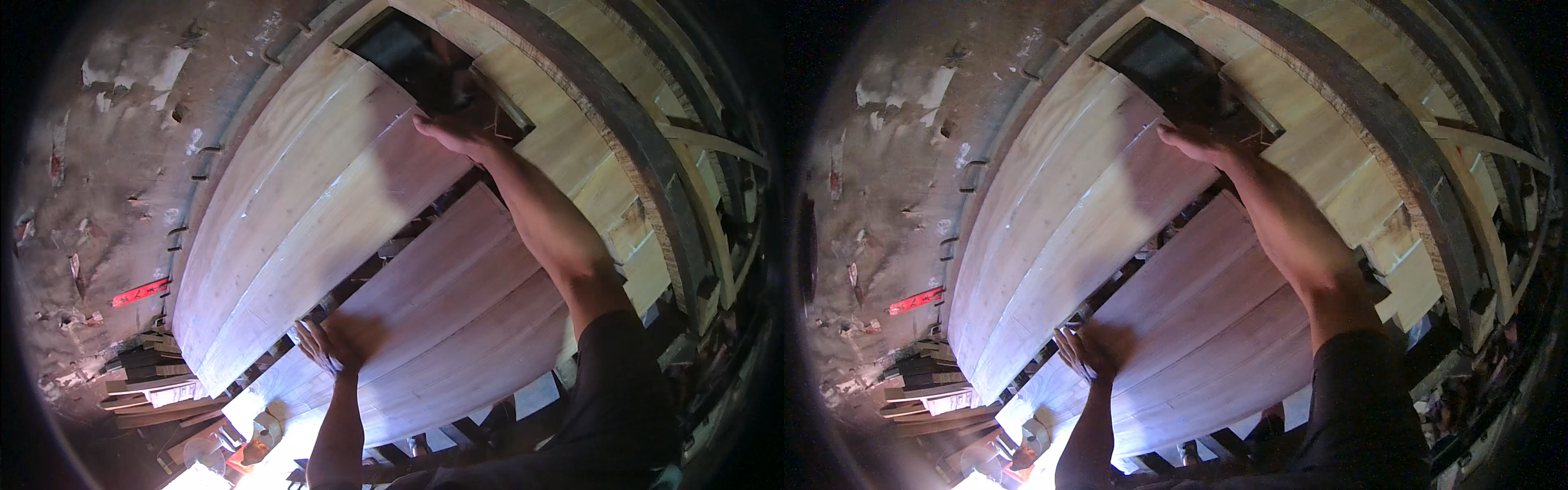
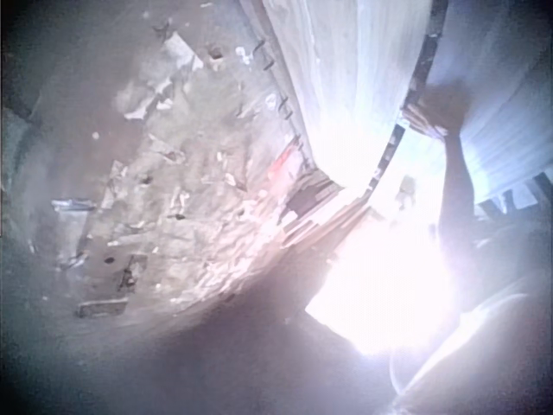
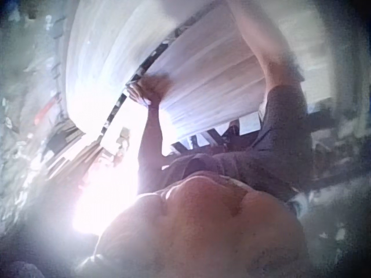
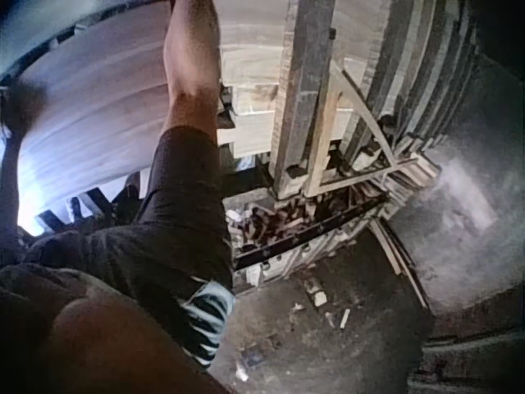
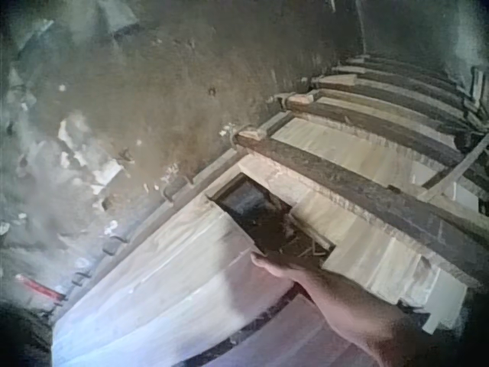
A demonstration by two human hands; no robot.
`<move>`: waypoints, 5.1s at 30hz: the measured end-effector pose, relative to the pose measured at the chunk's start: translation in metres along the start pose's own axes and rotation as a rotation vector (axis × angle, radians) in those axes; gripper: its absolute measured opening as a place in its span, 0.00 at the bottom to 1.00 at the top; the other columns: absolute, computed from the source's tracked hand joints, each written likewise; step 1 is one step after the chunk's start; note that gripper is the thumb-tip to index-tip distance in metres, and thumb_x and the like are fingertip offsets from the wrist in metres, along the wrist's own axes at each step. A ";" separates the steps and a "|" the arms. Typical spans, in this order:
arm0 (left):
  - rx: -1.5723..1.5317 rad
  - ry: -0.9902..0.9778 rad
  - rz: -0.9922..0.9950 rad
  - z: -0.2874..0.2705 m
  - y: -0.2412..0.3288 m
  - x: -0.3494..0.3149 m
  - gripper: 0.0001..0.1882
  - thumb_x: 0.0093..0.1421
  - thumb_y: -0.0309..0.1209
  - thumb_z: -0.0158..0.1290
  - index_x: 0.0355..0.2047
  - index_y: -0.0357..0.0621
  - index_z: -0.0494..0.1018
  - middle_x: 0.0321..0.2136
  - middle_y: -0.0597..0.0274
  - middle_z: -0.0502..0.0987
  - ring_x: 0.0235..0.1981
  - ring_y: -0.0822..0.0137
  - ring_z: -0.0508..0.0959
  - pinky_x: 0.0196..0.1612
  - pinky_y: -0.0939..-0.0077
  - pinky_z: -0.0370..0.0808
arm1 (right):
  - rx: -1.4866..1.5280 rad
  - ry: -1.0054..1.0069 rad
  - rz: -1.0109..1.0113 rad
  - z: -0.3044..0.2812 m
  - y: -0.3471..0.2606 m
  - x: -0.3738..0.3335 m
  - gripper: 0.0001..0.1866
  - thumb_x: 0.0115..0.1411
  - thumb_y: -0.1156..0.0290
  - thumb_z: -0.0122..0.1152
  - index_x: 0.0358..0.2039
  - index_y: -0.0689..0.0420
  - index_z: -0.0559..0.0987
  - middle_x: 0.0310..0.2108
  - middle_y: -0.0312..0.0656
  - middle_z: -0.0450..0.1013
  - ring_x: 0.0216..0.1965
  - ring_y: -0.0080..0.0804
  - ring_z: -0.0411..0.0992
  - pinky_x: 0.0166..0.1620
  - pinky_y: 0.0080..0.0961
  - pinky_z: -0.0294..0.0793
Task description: The person applies glue along the edges of wooden boards using a brush and then presses the boards together by hand.
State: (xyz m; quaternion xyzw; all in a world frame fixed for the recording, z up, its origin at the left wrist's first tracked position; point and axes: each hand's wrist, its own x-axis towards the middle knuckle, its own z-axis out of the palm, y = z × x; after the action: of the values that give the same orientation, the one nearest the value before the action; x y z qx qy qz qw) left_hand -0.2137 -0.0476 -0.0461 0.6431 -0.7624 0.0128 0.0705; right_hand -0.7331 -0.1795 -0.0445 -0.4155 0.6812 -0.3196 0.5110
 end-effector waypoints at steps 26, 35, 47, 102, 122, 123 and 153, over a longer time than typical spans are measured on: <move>0.003 -0.012 -0.006 -0.002 0.003 0.004 0.30 0.71 0.45 0.40 0.68 0.43 0.57 0.70 0.40 0.51 0.72 0.44 0.50 0.70 0.44 0.41 | 0.069 0.481 -0.030 0.030 0.031 -0.016 0.28 0.63 0.46 0.51 0.50 0.57 0.77 0.44 0.51 0.78 0.49 0.54 0.74 0.53 0.46 0.71; -0.009 0.003 0.024 -0.003 0.005 0.004 0.30 0.71 0.46 0.39 0.69 0.46 0.54 0.70 0.38 0.49 0.71 0.41 0.49 0.70 0.42 0.42 | 0.116 0.434 -0.096 0.027 0.034 -0.015 0.26 0.61 0.48 0.54 0.51 0.55 0.78 0.40 0.47 0.81 0.45 0.47 0.77 0.50 0.41 0.73; 0.029 -0.015 0.016 0.003 -0.003 0.003 0.30 0.71 0.46 0.39 0.70 0.49 0.53 0.71 0.40 0.48 0.71 0.41 0.49 0.70 0.41 0.42 | 0.073 0.618 -0.218 0.034 0.060 0.009 0.23 0.59 0.50 0.55 0.43 0.56 0.81 0.35 0.49 0.80 0.39 0.49 0.78 0.43 0.41 0.75; -0.469 -0.212 -0.081 -0.081 -0.009 -0.024 0.40 0.58 0.47 0.50 0.69 0.45 0.56 0.71 0.38 0.47 0.73 0.39 0.42 0.70 0.36 0.36 | -1.020 -0.062 -0.492 0.347 -0.079 -0.366 0.42 0.54 0.67 0.69 0.63 0.72 0.60 0.68 0.63 0.51 0.70 0.58 0.50 0.70 0.45 0.53; -0.783 0.348 -0.553 -0.221 -0.543 -0.415 0.21 0.53 0.23 0.57 0.49 0.40 0.75 0.45 0.45 0.79 0.48 0.45 0.78 0.52 0.57 0.76 | -1.098 -0.594 -0.481 0.714 -0.133 -0.542 0.29 0.56 0.67 0.63 0.57 0.67 0.71 0.61 0.58 0.65 0.64 0.55 0.62 0.64 0.40 0.63; -0.627 0.355 -0.548 -0.224 -0.569 -0.431 0.22 0.53 0.23 0.58 0.50 0.38 0.74 0.48 0.46 0.77 0.52 0.46 0.75 0.56 0.59 0.73 | -1.083 -0.583 -0.478 0.726 -0.139 -0.548 0.29 0.56 0.67 0.63 0.57 0.67 0.71 0.62 0.58 0.65 0.64 0.54 0.62 0.65 0.40 0.62; -1.005 0.004 -0.308 -0.224 -0.701 -0.487 0.25 0.50 0.27 0.61 0.51 0.37 0.74 0.55 0.45 0.73 0.57 0.43 0.70 0.61 0.54 0.68 | -1.131 -0.435 -0.515 1.049 -0.188 -0.520 0.43 0.54 0.68 0.65 0.66 0.70 0.57 0.69 0.62 0.49 0.71 0.58 0.47 0.71 0.43 0.49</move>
State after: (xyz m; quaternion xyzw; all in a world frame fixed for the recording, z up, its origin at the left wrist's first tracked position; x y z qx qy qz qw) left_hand 0.5748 0.3331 0.0652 0.6344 -0.5711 -0.3638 0.3728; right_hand 0.3901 0.1890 0.0547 -0.8249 0.5040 0.0671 0.2470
